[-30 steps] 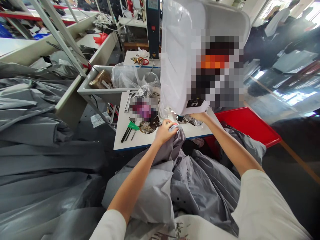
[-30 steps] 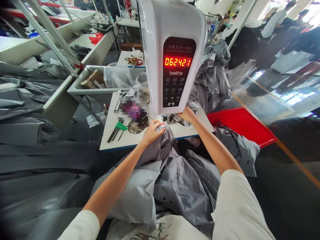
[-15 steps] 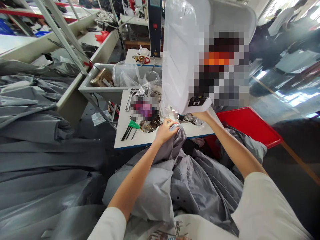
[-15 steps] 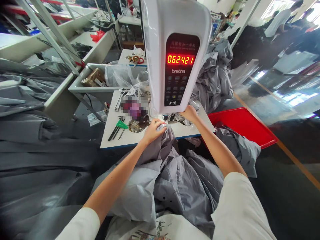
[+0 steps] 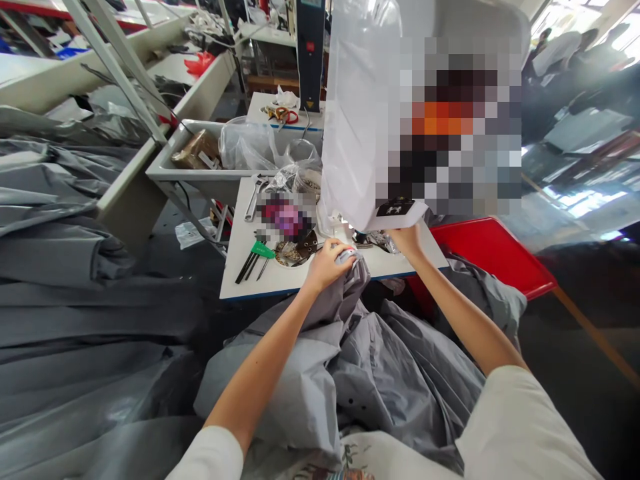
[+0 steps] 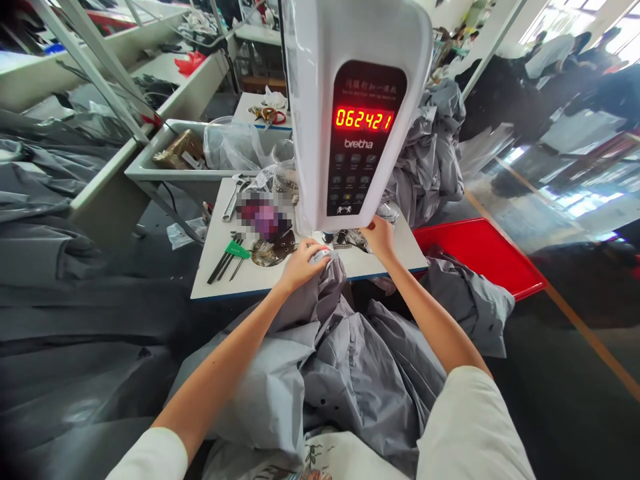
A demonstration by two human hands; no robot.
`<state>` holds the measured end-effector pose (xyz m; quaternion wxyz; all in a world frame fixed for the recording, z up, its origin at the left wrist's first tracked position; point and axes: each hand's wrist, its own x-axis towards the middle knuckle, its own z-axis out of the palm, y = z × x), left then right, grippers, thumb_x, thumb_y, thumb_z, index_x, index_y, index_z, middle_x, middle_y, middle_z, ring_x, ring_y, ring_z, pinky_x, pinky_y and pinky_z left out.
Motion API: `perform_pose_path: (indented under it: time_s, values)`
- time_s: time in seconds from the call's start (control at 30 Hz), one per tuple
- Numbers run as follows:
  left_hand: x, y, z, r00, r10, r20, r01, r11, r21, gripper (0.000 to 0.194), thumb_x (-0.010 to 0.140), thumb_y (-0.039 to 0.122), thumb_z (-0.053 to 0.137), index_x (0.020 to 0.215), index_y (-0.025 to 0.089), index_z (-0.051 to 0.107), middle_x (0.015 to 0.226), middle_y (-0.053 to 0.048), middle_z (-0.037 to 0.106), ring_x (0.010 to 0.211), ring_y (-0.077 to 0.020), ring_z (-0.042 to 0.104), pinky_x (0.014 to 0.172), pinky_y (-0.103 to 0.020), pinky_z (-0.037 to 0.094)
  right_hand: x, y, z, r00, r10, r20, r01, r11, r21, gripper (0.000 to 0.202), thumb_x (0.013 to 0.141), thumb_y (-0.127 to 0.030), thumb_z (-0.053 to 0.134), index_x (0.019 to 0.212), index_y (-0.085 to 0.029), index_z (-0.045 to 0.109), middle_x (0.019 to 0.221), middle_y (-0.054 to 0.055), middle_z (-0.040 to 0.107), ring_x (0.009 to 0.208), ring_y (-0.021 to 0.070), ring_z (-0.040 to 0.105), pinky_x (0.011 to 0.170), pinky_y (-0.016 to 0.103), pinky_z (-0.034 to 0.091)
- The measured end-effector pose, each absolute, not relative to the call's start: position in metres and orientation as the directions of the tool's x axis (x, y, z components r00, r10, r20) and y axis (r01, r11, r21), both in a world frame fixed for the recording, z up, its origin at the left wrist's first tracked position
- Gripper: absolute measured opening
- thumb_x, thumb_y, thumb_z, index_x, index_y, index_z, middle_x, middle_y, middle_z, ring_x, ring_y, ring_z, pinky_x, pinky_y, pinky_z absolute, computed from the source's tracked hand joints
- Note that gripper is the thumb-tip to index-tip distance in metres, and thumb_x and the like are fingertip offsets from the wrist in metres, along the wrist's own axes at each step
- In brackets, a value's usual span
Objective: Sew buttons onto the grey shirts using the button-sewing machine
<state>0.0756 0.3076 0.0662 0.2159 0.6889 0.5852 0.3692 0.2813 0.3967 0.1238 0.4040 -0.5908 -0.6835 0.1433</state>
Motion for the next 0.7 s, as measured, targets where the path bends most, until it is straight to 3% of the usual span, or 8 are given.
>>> perform_pose_path:
  time_s: [0.33,0.53,0.7]
  values:
    - [0.076,0.308,0.066,0.035,0.964,0.262,0.633,-0.224,0.741,0.029,0.081,0.041,0.062,0.107,0.031,0.067,0.116,-0.001,0.053,0.099,-0.0160,0.060,0.092,-0.025,0.046,0.237,0.338,0.114,-0.277,0.924,0.265,0.464,0.370,-0.805,0.015,0.073,-0.032,0.057,0.077,-0.019,0.063,0.077,0.002,0.069,0.072,0.0159,0.065,0.072,0.028,0.052]
    - [0.075,0.307,0.067,0.040,0.961,0.272,0.618,-0.238,0.749,0.029,0.082,0.043,0.060,0.107,0.030,0.067,0.115,-0.001,0.053,0.097,-0.0167,0.061,0.091,-0.027,0.046,0.236,0.336,0.114,-0.293,0.917,0.271,0.491,0.388,-0.780,0.010,0.074,-0.029,0.056,0.074,-0.020,0.060,0.078,0.001,0.068,0.074,0.0158,0.064,0.074,0.028,0.050]
    - [0.074,0.307,0.067,0.045,0.960,0.275,0.611,-0.244,0.753,0.030,0.082,0.042,0.060,0.108,0.029,0.067,0.116,-0.002,0.052,0.100,-0.0169,0.060,0.092,-0.026,0.045,0.234,0.333,0.113,-0.337,0.863,0.376,0.572,0.505,-0.647,0.007,0.076,-0.023,0.054,0.072,-0.020,0.059,0.075,0.001,0.066,0.070,0.0146,0.060,0.072,0.027,0.048]
